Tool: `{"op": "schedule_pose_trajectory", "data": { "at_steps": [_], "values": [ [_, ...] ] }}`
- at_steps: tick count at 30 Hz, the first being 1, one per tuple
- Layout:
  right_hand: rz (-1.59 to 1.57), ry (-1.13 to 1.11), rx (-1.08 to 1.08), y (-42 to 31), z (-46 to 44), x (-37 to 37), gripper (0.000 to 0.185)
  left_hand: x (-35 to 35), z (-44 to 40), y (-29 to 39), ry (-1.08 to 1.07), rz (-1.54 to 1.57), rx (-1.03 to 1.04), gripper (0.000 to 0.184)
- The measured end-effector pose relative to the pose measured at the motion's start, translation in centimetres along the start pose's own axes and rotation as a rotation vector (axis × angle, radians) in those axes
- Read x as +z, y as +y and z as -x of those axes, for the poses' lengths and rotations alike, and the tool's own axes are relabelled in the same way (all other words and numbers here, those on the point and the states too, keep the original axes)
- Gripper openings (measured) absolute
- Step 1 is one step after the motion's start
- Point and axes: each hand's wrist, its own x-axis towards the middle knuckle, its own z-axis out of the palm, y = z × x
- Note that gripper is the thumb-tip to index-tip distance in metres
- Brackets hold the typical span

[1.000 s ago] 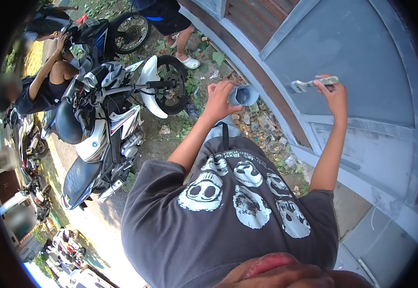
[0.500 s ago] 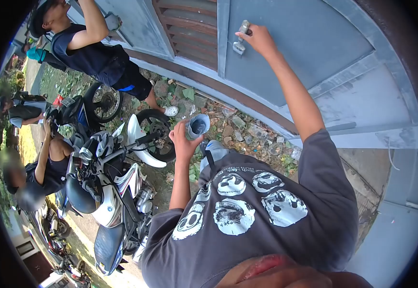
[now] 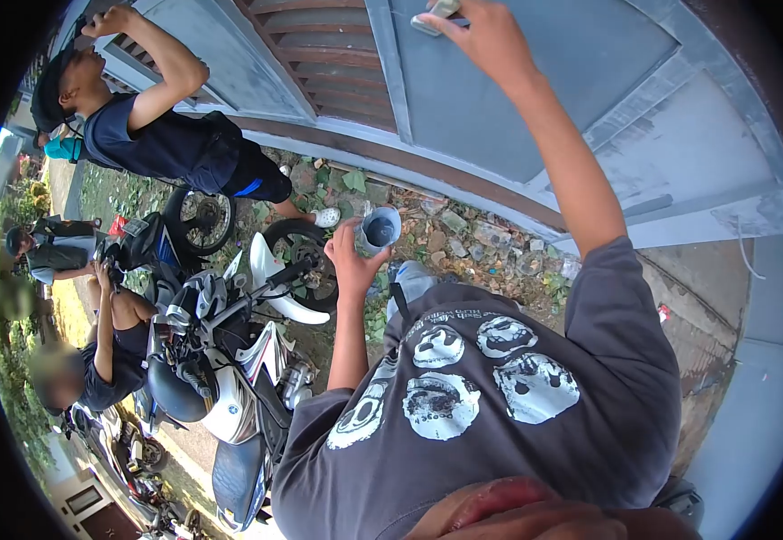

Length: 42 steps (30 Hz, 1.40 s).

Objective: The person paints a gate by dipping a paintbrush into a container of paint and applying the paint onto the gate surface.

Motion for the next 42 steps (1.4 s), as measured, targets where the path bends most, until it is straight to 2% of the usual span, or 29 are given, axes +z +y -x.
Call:
{"op": "schedule_pose_trajectory", "data": {
  "at_steps": [2, 5, 8, 10, 12, 16, 18, 19, 21, 22, 24, 25, 27, 28, 31, 32, 37, 42],
  "values": [
    [-0.075, -0.005, 0.251, -5.9, -2.1, -7.7, 0.021, 0.0, -0.2, 0.5, -0.033, 0.005, -0.004, 0.069],
    [-0.251, 0.016, 0.302, -5.4, 0.3, -11.2, 0.029, 0.4, -0.5, 0.5, -0.043, 0.008, 0.012, 0.069],
    [-0.275, 0.039, 0.241, -3.3, 5.4, -12.3, 0.021, 0.7, -1.2, 1.6, -0.054, 0.026, 0.038, 0.070],
    [-0.194, -0.180, 0.469, -4.5, 8.6, -13.9, 0.025, 1.0, -1.5, 2.0, -0.062, 0.026, 0.055, 0.071],
    [-0.253, -0.415, 0.889, -4.6, 11.6, -14.8, 0.022, 1.6, -1.7, 2.2, -0.080, 0.014, 0.095, 0.072],
    [-0.315, -0.381, 0.942, -2.8, 18.4, -15.9, 0.020, 1.9, -2.7, 4.0, -0.117, 0.033, 0.131, 0.069],
    [-0.380, -0.177, 0.988, -2.8, 20.1, -16.9, 0.018, 2.5, -3.2, 4.5, -0.120, 0.050, 0.137, 0.068],
    [-0.380, -0.172, 0.989, -3.0, 20.3, -17.3, 0.018, 2.7, -3.4, 4.8, -0.144, 0.054, 0.145, 0.069],
    [-0.461, 0.014, 0.992, -3.4, 19.9, -18.3, 0.022, 3.2, -3.9, 5.3, -0.192, 0.063, 0.152, 0.070],
    [-0.458, 0.026, 0.994, -3.7, 19.1, -18.8, 0.022, 3.4, -4.0, 5.4, -0.195, 0.063, 0.164, 0.070],
    [-0.157, -0.178, 0.669, -4.6, 16.3, -19.8, 0.025, 3.7, -4.4, 5.7, -0.223, 0.087, 0.184, 0.070],
    [-0.153, -0.165, 0.670, -5.1, 14.8, -20.2, 0.025, 3.8, -4.5, 5.7, -0.225, 0.092, 0.194, 0.070],
    [-0.054, -0.196, 0.326, -6.1, 11.8, -20.2, 0.029, 3.9, -4.9, 5.6, -0.229, 0.095, 0.203, 0.070],
    [-0.051, -0.195, 0.323, -6.6, 11.0, -19.7, 0.029, 3.8, -4.9, 5.6, -0.235, 0.099, 0.198, 0.070],
    [-0.027, -0.031, -0.088, -7.5, 8.6, -17.7, 0.028, 3.9, -5.3, 5.2, -0.234, 0.102, 0.182, 0.069],
    [-0.020, -0.033, -0.085, -8.0, 8.0, -16.7, 0.028, 3.9, -5.2, 5.0, -0.239, 0.102, 0.174, 0.068],
    [0.089, 0.012, -0.453, -9.1, 4.4, -9.1, 0.023, 3.9, -6.2, 3.3, -0.254, 0.105, 0.142, 0.068],
    [0.333, 0.145, -0.519, -6.0, 3.6, -3.9, 0.015, 2.7, -7.6, 0.1, -0.190, 0.109, 0.149, 0.070]
  ]
}}
